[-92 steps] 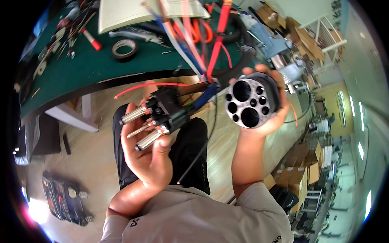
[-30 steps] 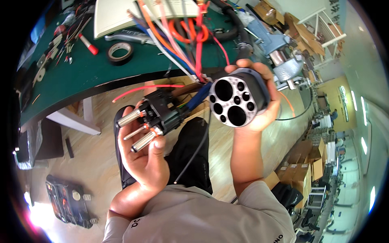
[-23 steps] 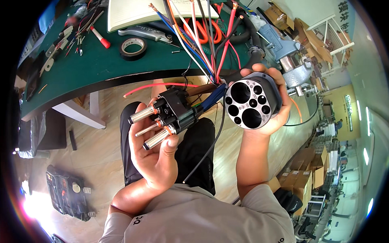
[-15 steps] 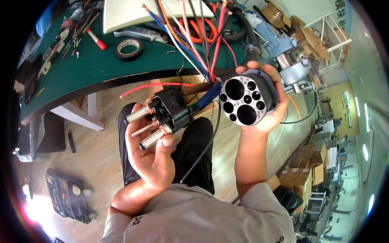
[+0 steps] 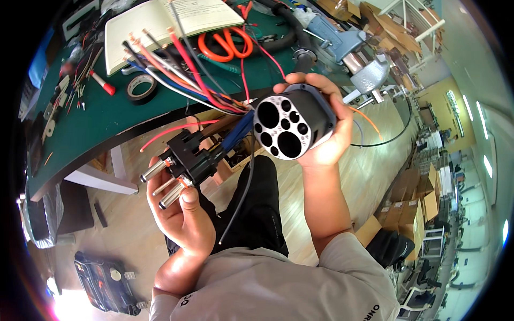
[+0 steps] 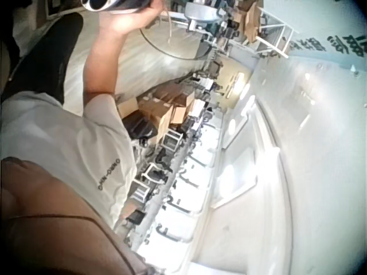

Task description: The person is assembling an electrical connector by inserting a bundle of multi-colored wires into a circular housing while seated at a workbench.

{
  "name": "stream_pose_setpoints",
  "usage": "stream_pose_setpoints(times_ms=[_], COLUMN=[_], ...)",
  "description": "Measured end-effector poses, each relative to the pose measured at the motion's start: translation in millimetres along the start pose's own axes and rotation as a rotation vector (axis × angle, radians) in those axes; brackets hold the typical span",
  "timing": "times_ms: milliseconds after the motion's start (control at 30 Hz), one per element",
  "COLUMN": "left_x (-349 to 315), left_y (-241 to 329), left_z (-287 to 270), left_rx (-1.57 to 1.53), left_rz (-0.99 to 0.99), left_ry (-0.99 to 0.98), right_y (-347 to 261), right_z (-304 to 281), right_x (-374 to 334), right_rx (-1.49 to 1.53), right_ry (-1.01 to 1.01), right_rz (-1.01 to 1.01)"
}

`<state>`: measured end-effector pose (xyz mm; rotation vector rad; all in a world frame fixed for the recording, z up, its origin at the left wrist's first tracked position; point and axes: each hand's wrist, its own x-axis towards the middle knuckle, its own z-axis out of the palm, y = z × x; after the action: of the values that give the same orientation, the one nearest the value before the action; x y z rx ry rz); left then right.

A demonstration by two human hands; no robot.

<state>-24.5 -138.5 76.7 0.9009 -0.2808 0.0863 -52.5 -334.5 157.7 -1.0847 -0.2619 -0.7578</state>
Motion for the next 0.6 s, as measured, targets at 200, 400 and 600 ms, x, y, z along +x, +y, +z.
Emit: stream_pose_setpoints(times_ms=[200,400,600], left_x=[0.3,2.1,0.3], left_y=[0.3,-0.3,-1.7], left_z=[2.8,1.7,-2.7], left_rx=[0.004,0.018,0.017], left_rz=[0.037,0.055,0.009], left_ry=[-0.006,-0.013,-0.011], right_y=[-2.2,0.8,-2.5], right_z=[-3.0,-7.7,-15.3], right_x=[0.1,-2.5,-4.3], right_rx=[0.052,0.060,0.027], right_ry=[0.014,0.050,0.083], right_rz=[0.017,0.043,0.018])
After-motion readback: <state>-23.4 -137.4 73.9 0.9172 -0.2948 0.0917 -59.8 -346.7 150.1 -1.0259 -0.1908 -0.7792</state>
